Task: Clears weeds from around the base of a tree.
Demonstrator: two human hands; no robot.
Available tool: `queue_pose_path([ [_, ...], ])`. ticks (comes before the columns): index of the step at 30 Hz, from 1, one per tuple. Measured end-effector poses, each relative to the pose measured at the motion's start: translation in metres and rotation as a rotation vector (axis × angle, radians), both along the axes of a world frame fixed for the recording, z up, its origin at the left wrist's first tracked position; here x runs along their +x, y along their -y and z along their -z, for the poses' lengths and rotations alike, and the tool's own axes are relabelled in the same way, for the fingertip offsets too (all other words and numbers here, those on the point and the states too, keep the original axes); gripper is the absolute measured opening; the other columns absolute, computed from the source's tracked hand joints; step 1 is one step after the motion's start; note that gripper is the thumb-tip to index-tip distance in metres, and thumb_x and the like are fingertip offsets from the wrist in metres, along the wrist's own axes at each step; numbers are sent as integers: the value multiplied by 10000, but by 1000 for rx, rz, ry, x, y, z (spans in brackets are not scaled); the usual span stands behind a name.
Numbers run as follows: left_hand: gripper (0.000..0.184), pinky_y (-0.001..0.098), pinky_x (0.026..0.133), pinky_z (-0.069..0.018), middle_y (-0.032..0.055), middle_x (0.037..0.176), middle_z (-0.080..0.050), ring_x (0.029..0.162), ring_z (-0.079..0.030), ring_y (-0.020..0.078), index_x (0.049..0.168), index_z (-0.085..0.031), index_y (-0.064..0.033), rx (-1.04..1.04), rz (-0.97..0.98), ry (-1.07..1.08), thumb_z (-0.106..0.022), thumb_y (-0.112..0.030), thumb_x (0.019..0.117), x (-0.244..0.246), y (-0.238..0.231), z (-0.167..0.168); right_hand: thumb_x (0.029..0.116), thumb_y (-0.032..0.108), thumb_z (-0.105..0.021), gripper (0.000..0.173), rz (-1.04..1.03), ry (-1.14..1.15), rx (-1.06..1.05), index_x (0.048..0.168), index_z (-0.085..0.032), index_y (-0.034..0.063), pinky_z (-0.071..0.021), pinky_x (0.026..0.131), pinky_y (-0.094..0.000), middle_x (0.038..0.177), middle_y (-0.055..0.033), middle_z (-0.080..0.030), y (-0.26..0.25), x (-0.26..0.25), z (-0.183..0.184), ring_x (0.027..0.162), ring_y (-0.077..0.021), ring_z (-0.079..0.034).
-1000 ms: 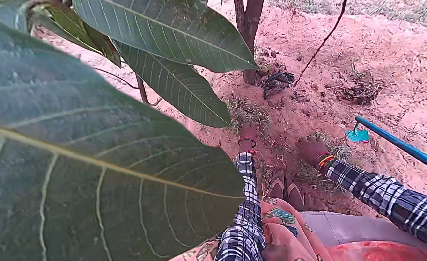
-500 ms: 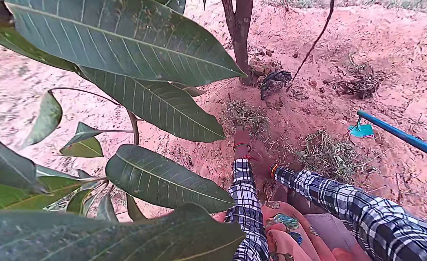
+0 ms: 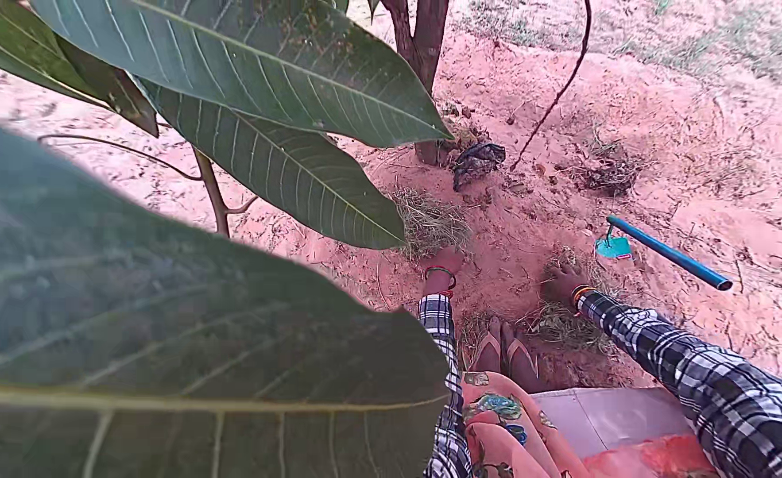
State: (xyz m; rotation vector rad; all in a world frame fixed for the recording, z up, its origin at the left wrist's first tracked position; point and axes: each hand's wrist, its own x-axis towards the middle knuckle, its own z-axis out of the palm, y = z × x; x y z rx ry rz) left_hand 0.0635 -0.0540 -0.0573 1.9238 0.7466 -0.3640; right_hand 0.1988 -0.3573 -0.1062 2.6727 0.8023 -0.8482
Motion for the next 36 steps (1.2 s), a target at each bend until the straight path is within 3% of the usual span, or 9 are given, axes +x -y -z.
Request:
queue_pose_path([
  [3,399,559,1003,-483,255,1298,-648,1152,-654,388,1379,-558,30,-24,0,30,-387,-231,1130,-9,11,-20,943,111,-660,404,-12,92,135,1347,-679,107,-103,1146,-821,1645,-155,-383,-47,-23,-7,1537,-499,-228],
  [7,443,618,1075,-447,270,1314,-644,1242,-620,418,1389,-564,25,102,-55,36,-363,-266,1123,-2,-4,-5,965,16,-566,353,-303,-8,226,1269,-707,128,-289,1125,-722,1433,-168,-586,-100,-74,-14,1394,-433,-467],
  [10,435,628,1086,-429,252,1277,-666,1244,-619,406,1342,-598,18,175,-49,17,-368,-276,1120,6,-10,4,969,29,-582,407,-398,-180,144,1370,-627,73,-395,1058,-680,1403,-221,-598,-120,-108,-7,1322,-457,-535],
  [15,419,601,1075,-455,231,1309,-660,1231,-636,386,1362,-592,1,102,18,-5,-394,-277,1119,6,2,4,1000,-4,-538,453,-391,-229,53,1437,-585,109,-430,1029,-689,1454,-230,-563,-108,-114,16,1320,-495,-530],
  [23,396,579,1053,-473,197,1285,-677,1195,-651,359,1342,-615,-21,106,-27,26,-369,-236,1119,12,1,7,1032,-13,-465,340,-543,-286,387,1320,-645,-1,-470,1036,-609,1340,-230,-632,-129,-133,12,1276,-446,-579],
  [26,415,603,1034,-484,244,1263,-671,1185,-654,396,1348,-592,9,127,-41,10,-392,-268,1113,6,4,10,1018,-20,-485,337,-542,-336,197,1312,-649,-9,-409,1076,-679,1462,-218,-555,-146,-169,27,1397,-466,-462],
  [30,411,598,1046,-488,242,1285,-664,1205,-649,395,1330,-604,13,89,-46,39,-358,-243,1121,5,2,10,1033,35,-484,323,-504,-316,196,1308,-643,-21,-339,1178,-614,1522,-200,-507,-148,-186,51,1456,-426,-411],
  [33,389,630,1018,-481,254,1285,-656,1189,-644,423,1320,-607,8,86,-76,74,-379,-233,1117,-5,10,-7,971,-18,-581,332,-559,-284,201,1291,-668,-1,-396,1082,-689,1490,-207,-538,-148,-165,36,1407,-473,-442],
  [36,380,623,1022,-477,239,1279,-666,1186,-648,406,1297,-630,-4,110,-63,52,-390,-240,1119,-2,6,-4,1023,7,-495,308,-469,-156,261,1264,-687,21,-399,1074,-679,1430,-213,-584,-136,-113,19,1367,-477,-485],
])
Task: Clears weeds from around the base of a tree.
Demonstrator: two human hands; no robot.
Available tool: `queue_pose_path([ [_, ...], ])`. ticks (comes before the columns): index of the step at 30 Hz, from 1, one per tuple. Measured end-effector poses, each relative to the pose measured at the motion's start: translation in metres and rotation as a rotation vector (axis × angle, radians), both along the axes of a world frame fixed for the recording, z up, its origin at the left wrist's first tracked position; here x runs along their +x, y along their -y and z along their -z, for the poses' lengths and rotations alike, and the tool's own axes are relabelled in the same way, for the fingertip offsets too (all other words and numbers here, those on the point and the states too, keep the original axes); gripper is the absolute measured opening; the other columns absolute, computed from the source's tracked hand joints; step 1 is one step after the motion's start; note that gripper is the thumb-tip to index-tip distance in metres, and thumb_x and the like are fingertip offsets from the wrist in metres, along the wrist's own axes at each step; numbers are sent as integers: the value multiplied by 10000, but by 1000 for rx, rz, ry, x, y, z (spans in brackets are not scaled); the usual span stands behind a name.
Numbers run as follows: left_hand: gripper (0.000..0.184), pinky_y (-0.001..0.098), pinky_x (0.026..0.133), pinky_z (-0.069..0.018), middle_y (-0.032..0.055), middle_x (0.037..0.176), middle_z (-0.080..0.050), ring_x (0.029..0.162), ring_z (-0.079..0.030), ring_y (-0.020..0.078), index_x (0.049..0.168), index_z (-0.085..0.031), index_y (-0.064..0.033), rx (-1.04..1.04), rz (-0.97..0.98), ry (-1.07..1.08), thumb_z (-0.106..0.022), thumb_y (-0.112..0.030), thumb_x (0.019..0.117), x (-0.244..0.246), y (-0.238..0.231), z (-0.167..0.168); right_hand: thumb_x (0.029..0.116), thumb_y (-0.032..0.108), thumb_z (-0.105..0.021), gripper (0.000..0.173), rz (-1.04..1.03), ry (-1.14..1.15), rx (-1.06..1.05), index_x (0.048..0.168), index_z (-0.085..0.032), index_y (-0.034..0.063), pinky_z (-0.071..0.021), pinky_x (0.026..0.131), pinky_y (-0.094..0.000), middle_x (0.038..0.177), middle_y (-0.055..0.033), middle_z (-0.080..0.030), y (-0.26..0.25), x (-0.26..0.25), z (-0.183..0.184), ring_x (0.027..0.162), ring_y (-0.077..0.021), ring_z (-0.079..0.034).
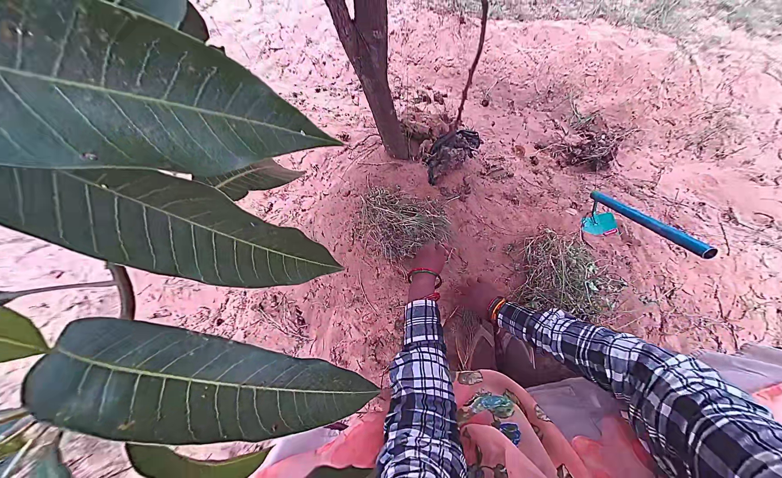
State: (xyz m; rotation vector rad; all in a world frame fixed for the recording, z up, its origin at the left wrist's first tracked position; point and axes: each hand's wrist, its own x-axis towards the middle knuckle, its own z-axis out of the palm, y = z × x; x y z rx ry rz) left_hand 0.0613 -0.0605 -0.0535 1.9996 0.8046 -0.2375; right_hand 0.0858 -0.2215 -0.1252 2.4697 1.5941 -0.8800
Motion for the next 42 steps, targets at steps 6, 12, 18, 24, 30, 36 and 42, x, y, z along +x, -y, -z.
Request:
queue_pose_path([
  [6,411,543,1095,-445,237,1341,-639,1257,-618,363,1391,-578,14,26,137,-126,-383,-230,1123,13,5,-5,1067,243,-522,465,396,51,-270,1512,-523,106,-101,1209,-727,1602,-186,-437,87,103,-33,1520,-461,-300],
  [12,424,516,1127,-421,197,1376,-631,1300,-594,321,1376,-603,-20,39,332,-138,-339,-240,1127,25,30,-11,1021,267,-601,422,318,89,-434,1432,-623,172,-186,1140,-791,1647,-110,-396,155,108,-13,1560,-459,-197],
  [18,431,533,1094,-442,170,1340,-648,1260,-613,311,1370,-591,-21,-6,462,-132,-316,-254,1133,36,84,-7,1139,250,-334,427,715,-260,237,1460,-565,87,-442,1090,-537,1437,-175,-606,90,114,-79,1287,-338,-608],
  [24,442,570,1155,-378,290,1427,-558,1380,-517,398,1386,-542,77,33,502,-170,-449,-249,1103,35,122,-17,1110,279,-485,366,758,-682,469,1333,-628,27,-557,961,-455,1254,-186,-652,71,88,-78,1113,-257,-663],
  [30,430,468,1021,-506,168,1326,-669,1159,-669,287,1424,-583,-59,-66,165,140,-616,-267,1049,31,58,-13,1052,61,-495,313,355,62,-205,1317,-623,-44,-455,1005,-709,1305,-331,-627,84,112,-92,1250,-527,-589],
  [36,580,642,1123,-372,268,1699,-75,1487,-270,532,1524,-498,-286,328,-377,12,-678,-307,973,7,1,4,1020,162,-616,433,301,44,-431,1407,-585,-29,-421,1045,-722,1424,-360,-535,119,143,-63,1321,-547,-524],
  [42,435,546,1206,-311,165,1590,-450,1467,-418,363,1467,-564,-68,304,-168,81,-495,-211,1062,15,6,18,1063,189,-525,391,376,36,-223,1437,-599,102,-430,1041,-700,1376,-266,-619,90,136,-88,1296,-477,-576],
])
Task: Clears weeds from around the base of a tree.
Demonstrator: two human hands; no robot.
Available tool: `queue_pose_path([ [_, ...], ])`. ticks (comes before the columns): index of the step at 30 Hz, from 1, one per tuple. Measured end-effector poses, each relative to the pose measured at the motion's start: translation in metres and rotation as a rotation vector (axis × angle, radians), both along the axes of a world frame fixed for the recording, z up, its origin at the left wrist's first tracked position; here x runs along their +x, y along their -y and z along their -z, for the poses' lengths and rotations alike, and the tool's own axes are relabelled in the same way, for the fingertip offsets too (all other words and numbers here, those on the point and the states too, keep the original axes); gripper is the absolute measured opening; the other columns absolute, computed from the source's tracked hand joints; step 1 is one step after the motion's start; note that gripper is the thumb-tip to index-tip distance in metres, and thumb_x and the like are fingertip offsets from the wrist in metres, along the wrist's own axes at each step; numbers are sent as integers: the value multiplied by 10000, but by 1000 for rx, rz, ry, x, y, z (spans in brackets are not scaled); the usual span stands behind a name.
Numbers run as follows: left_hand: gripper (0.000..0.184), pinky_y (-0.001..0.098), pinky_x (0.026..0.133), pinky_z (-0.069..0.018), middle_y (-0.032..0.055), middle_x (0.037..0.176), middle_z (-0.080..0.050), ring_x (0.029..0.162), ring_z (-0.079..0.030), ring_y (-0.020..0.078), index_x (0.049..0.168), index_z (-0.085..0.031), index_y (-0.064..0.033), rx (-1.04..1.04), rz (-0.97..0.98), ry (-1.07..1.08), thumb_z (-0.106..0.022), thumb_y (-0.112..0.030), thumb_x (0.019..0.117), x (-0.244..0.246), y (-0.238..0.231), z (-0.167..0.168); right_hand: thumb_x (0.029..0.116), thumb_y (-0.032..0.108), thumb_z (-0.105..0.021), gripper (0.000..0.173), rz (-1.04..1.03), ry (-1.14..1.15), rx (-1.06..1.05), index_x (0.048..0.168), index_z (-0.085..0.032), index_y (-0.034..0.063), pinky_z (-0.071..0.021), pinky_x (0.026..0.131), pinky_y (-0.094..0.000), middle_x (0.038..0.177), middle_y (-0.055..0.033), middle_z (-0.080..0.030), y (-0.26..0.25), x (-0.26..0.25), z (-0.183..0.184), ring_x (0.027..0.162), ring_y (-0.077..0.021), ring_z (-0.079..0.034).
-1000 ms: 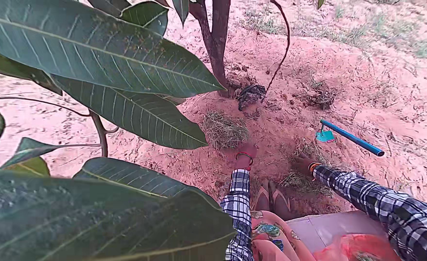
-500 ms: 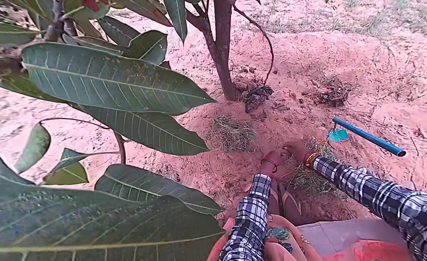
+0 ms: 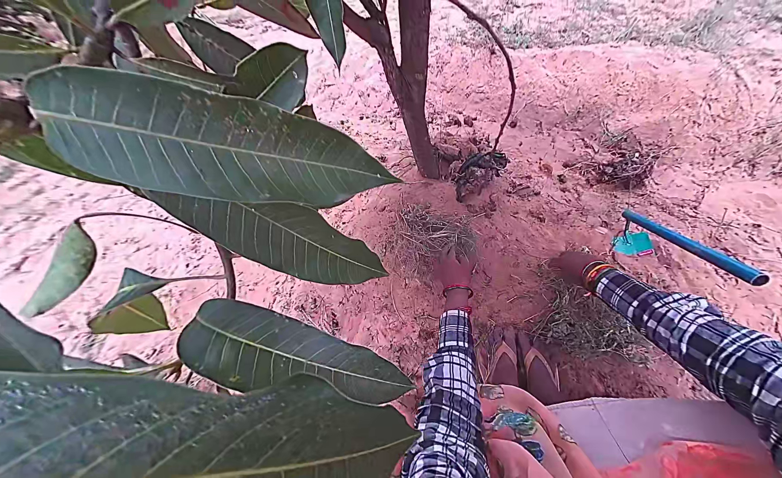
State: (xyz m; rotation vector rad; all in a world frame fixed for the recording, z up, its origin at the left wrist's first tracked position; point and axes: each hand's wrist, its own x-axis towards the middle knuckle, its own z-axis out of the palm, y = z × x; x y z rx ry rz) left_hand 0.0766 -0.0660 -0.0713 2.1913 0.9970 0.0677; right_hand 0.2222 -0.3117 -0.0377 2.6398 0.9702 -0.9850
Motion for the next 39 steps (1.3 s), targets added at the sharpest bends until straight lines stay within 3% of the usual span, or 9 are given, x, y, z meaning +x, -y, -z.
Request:
queue_pose_path([
  [6,354,507,1172,-394,162,1460,-591,1387,-533,306,1377,-655,-82,-211,490,74,-467,-182,1094,19,52,-35,915,130,-783,878,58,103,469,1635,-287,218,-559,891,-610,1526,-257,-454,-19,-13,-21,1064,-446,-685],
  [10,419,473,1200,-357,175,1493,-561,1409,-517,279,1472,-555,-50,-397,872,-70,-514,-209,1087,20,75,-48,942,193,-748,589,-162,3,387,1489,-546,107,-493,1013,-638,1613,-188,-407,-21,-24,-7,1275,-443,-592],
  [15,370,488,998,-543,148,1291,-697,1138,-698,287,1429,-607,-146,-254,443,-36,-466,-252,1104,14,39,-40,1014,198,-636,503,-294,-37,95,1508,-543,184,-377,1087,-705,1648,-180,-352,-13,-43,31,1457,-499,-373],
  [19,445,656,1114,-377,170,1658,-311,1479,-346,443,1432,-620,-266,10,15,-74,-663,-285,989,-1,0,-20,997,260,-655,412,-244,-13,-57,1387,-640,128,-289,1122,-745,1595,-150,-451,7,-47,65,1501,-448,-338],
  [22,770,683,1107,-369,247,1705,-77,1520,-192,527,1582,-418,-255,19,-129,-256,-769,-377,907,-12,-17,-9,1005,244,-629,382,-49,2,-125,1352,-662,88,-193,1159,-755,1596,-126,-463,25,-26,72,1515,-432,-320],
  [25,858,593,1117,-420,284,1666,-195,1463,-344,506,1613,-342,-162,39,-128,-268,-786,-317,895,-12,-19,0,979,245,-685,370,-17,-23,-226,1280,-693,31,-295,1078,-796,1462,-251,-557,32,-5,57,1421,-506,-423],
  [29,619,536,1131,-442,266,1535,-449,1385,-500,412,1502,-518,-111,-40,-30,-92,-732,-160,923,-5,-5,-3,1029,350,-630,408,-62,-13,-42,1380,-664,145,-340,1066,-786,1431,-249,-588,27,5,41,1369,-504,-494],
  [35,452,558,1070,-473,163,1433,-596,1287,-593,340,1370,-645,-138,-220,422,99,-702,-76,926,16,33,-27,922,213,-794,946,97,1,609,1655,-198,169,-557,934,-547,1547,-210,-462,-22,-21,0,1090,-375,-690],
  [39,457,518,1041,-484,183,1317,-660,1208,-634,308,1372,-640,-127,-375,601,93,-699,-58,925,16,50,-39,939,92,-717,588,77,4,572,1468,-490,-28,-445,1036,-661,1424,-291,-559,-32,-44,-4,1262,-471,-587],
])
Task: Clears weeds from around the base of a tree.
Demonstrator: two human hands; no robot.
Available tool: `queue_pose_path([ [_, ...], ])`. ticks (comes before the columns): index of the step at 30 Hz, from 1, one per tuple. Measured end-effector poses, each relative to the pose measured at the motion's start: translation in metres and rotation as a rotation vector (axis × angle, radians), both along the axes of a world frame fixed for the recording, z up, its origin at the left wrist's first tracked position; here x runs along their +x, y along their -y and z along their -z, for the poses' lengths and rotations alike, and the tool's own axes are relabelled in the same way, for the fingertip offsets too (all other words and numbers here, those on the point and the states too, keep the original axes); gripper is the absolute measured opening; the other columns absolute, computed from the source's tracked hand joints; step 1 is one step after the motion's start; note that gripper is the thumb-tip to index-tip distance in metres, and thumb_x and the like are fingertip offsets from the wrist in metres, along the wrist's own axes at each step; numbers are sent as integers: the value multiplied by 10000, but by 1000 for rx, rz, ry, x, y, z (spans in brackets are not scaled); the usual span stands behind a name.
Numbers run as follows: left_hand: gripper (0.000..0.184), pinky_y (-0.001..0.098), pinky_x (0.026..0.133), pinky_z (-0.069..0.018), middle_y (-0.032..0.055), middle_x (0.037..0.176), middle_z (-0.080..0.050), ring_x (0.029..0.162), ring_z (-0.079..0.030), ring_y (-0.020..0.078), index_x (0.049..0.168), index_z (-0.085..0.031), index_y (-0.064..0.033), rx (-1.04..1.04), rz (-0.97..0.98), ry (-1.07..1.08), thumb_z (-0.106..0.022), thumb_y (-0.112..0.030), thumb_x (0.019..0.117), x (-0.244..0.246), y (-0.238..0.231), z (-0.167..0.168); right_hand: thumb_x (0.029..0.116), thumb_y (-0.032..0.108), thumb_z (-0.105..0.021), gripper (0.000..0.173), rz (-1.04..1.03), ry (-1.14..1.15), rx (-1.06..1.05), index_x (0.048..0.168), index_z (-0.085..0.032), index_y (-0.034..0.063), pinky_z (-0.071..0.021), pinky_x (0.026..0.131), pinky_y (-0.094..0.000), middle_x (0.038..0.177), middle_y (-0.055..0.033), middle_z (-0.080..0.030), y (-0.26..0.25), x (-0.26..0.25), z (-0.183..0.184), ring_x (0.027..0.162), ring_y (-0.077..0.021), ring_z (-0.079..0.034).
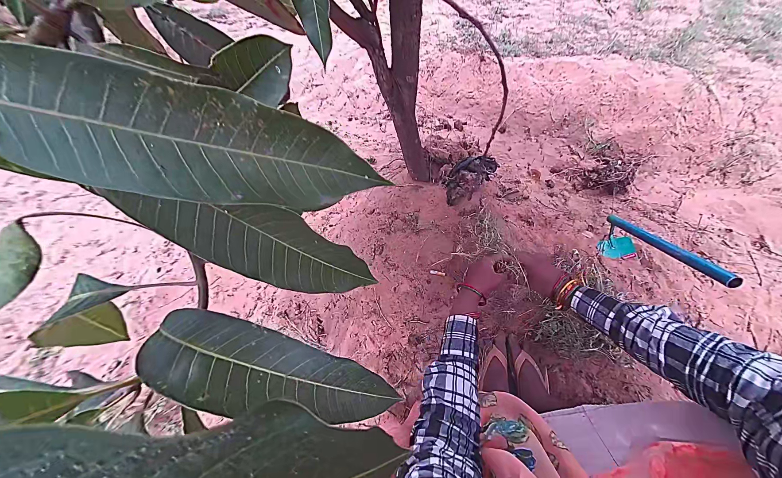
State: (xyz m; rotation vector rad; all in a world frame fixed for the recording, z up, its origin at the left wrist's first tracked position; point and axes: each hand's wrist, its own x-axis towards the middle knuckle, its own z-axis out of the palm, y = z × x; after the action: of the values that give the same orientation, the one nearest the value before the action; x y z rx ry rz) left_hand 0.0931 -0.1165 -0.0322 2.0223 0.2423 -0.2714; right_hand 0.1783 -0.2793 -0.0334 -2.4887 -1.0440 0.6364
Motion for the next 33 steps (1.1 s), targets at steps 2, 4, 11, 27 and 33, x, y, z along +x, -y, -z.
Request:
queue_pose_path([
  [2,449,523,1068,-470,200,1342,-648,1244,-619,323,1382,-631,-94,12,-37,-21,-689,-66,938,-3,-8,3,1027,128,-607,399,-20,-3,-71,1378,-576,-60,-428,1078,-635,1321,-301,-628,2,1,2,1261,-468,-594],
  [4,368,566,1027,-491,219,1270,-674,1188,-645,361,1323,-661,-82,88,-218,-9,-684,-100,956,-8,-26,6,1073,177,-518,360,-63,32,-184,1343,-610,-43,-439,1065,-633,1304,-294,-639,8,9,6,1248,-467,-604],
  [11,361,603,963,-508,223,1218,-690,1109,-672,384,1356,-628,-91,127,-897,137,-636,-100,995,-33,-81,2,1014,195,-603,333,24,-41,-762,1242,-672,-39,-450,972,-735,1304,-315,-635,56,38,49,1249,-517,-588],
  [27,795,559,1192,-357,279,1550,-447,1437,-459,396,1621,-249,-20,-19,109,-268,-682,-248,995,3,29,40,864,-66,-693,819,-215,185,-248,1579,-423,229,-483,1000,-653,1604,-136,-428,9,25,-5,1370,-469,-488],
  [33,505,466,1002,-521,205,1388,-611,1169,-657,304,1500,-493,-57,-65,-47,-300,-620,-215,1038,-5,-14,29,889,-45,-683,648,-343,37,-532,1493,-549,146,-368,1061,-747,1603,-151,-440,19,7,31,1469,-493,-359],
])
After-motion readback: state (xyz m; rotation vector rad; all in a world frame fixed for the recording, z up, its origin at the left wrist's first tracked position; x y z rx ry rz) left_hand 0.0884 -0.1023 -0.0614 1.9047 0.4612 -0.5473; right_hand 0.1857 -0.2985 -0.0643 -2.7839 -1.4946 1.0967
